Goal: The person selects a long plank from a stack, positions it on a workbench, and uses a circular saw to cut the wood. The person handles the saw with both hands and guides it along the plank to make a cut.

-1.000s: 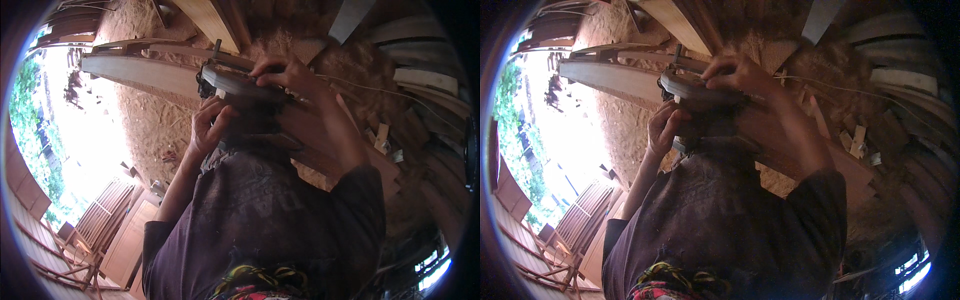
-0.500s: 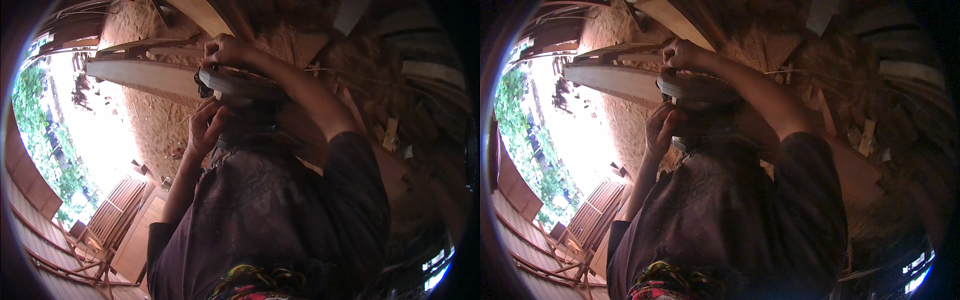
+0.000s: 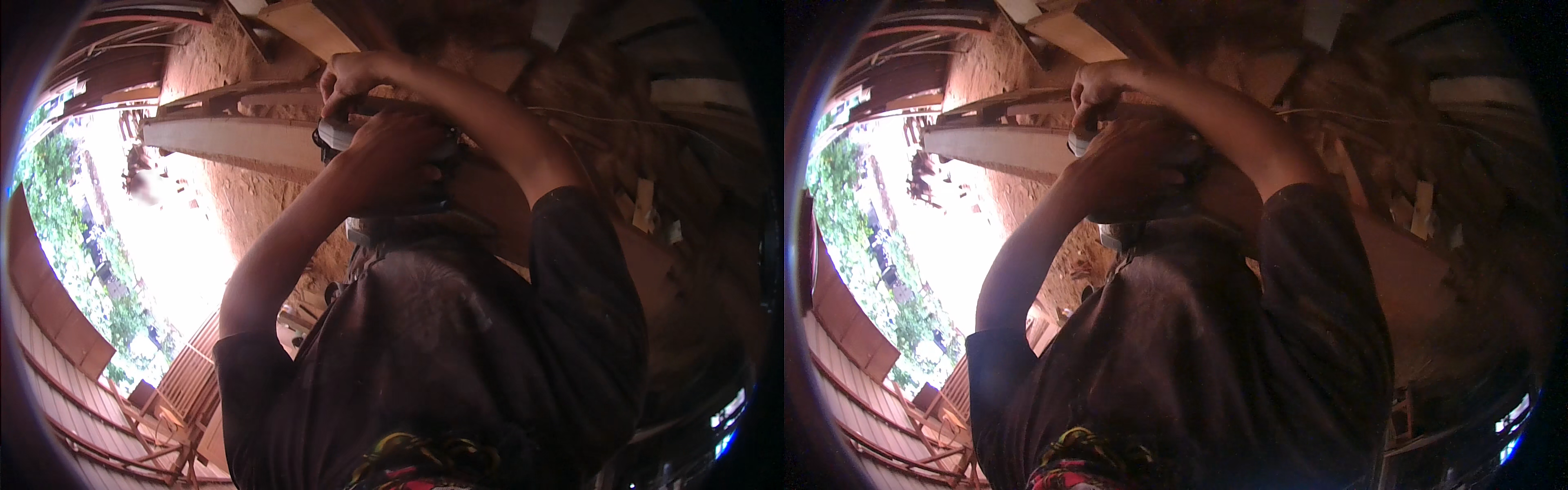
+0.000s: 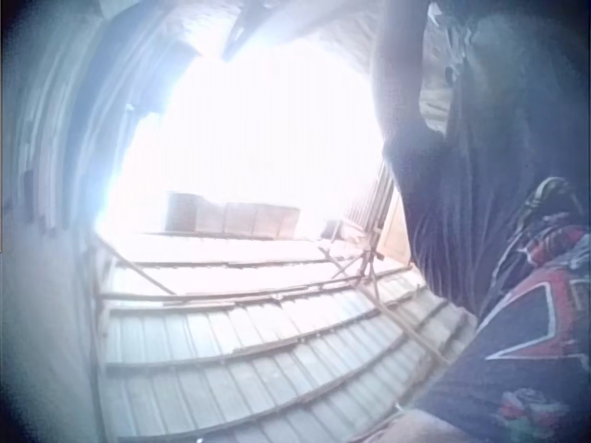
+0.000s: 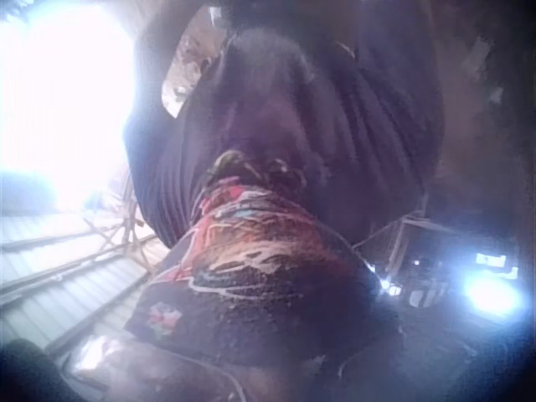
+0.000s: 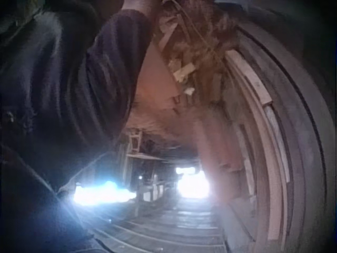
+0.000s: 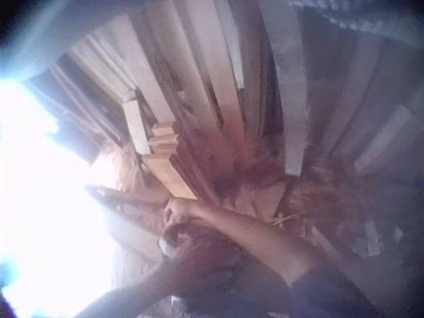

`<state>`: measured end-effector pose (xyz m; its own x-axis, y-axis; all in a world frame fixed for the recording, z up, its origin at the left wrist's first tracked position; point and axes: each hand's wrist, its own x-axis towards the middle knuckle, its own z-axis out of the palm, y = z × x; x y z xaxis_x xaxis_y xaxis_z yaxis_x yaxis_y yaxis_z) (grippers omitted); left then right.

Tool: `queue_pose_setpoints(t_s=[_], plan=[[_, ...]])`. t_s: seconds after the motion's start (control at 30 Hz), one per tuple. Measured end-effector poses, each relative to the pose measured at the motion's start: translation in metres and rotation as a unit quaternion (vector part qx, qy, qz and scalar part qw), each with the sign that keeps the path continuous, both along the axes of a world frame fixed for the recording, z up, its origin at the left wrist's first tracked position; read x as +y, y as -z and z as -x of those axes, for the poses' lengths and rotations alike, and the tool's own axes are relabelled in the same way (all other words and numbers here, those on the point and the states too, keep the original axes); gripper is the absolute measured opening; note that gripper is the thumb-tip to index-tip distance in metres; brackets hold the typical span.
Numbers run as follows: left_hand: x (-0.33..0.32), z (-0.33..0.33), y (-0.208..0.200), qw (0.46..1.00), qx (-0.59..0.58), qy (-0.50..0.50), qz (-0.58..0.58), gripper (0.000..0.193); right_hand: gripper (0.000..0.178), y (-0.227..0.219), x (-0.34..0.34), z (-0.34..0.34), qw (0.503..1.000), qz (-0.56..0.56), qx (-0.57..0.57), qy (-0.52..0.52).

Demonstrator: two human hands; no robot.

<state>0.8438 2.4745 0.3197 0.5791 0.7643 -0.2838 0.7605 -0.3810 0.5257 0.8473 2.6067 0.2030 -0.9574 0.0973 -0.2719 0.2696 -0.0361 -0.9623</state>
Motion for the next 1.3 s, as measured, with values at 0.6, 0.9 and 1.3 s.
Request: queue_pose_setpoints(t_s=[0.6, 0.9, 1.3], plan=[[0.063, -0.03, 0.066, 0.936, 0.091, 0.171, 0.295, 0.077, 0.034, 0.04, -0.114, -0.256, 0.911, 0.062, 0.061, 0.404], [0.063, -0.041, 0.024, 0.931, 0.147, 0.03, 0.333, 0.059, 0.034, -0.009, -0.149, -0.234, 0.897, -0.233, -0.001, 0.376], [0.067, -0.037, 0.032, 0.945, 0.109, 0.055, 0.304, 0.062, 0.029, -0.003, -0.157, -0.222, 0.871, -0.237, -0.028, 0.43]])
